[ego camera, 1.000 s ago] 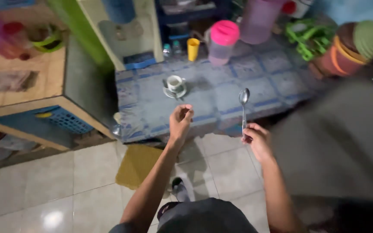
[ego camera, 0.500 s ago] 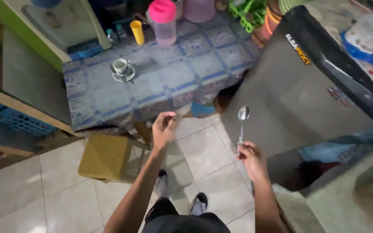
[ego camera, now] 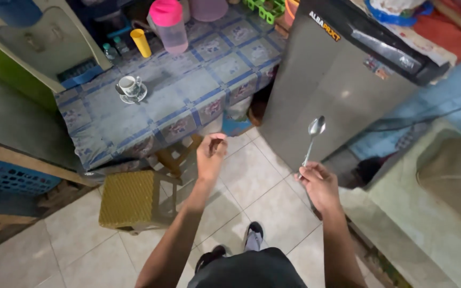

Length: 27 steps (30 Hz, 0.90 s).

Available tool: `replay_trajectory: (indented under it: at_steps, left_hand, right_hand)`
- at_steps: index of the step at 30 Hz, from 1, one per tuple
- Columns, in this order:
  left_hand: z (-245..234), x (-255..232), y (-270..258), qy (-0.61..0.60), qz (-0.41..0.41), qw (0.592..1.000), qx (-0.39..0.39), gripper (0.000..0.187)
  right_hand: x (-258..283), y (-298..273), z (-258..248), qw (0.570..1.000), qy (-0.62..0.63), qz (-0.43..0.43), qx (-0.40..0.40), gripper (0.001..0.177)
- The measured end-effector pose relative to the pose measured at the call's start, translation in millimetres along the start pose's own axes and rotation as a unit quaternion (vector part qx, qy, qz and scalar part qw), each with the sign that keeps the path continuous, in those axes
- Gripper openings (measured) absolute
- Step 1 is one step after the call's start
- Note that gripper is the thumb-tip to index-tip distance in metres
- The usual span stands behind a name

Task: Set a small table with a teacup and a napkin.

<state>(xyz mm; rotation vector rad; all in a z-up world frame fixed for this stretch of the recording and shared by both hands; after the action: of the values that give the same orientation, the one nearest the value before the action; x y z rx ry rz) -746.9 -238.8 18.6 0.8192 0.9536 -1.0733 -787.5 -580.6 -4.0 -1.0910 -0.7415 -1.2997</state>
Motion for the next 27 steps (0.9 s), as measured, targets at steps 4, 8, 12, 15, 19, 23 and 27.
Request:
replay_trajectory:
  at_steps: [4,8,12,15,19,23,27]
  left_hand:
    - [-16.9,8.1,-34.7,0.010,0.009,1.000,0.023,0.011]
    - [-18.4,25.3,-46.2,-0.007,0.002,0.998,0.064,0.011]
    - [10.7,24.1,-88.0,-0.018,-0.023,0.995,0.094,0.007]
    - [42.5,23.6,-108.8,-0.026,-0.049,0.989,0.136,0.005]
    - [98.0,24.0,-141.8,-0.004,-0.077,0.982,0.174,0.009]
    - [170.8,52.0,-179.8,0.002,-0.084,0.971,0.224,0.011]
    - [252.5,80.8,-237.8,-0.002,-0.115,0.957,0.267,0.010]
  right_hand:
    - [-17.6,-52.3,3.4,0.999,0.029,-0.028,0.004,0.012]
    - [-31.7,-95.3,1.5,0.998,-0.027,-0.019,-0.046,0.009]
    - [-20.7,-160.6,-18.1,0.988,-0.090,0.001,-0.126,0.004]
    - [-28.5,-175.6,-72.7,0.991,-0.051,-0.065,-0.103,0.002]
    - [6.5,-216.9,-92.7,0.984,-0.004,-0.041,-0.171,0.007]
    - [21.0,-253.4,-151.7,0.975,0.001,-0.049,-0.216,0.003]
    - [42.1,-304.5,-227.1,0.961,0.013,-0.055,-0.270,0.005]
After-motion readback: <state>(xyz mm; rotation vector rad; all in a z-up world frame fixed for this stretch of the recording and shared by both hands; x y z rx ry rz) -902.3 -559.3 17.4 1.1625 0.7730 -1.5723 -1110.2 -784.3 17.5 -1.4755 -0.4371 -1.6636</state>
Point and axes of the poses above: each hand's wrist, its own y-axis towards the middle knuckle, its own z-axis out of the palm, x = y × z, the point moved 6 cm from there along y, towards the middle knuckle, and after that the axes turned 7 degrees about -y, right-handed, at the moved point
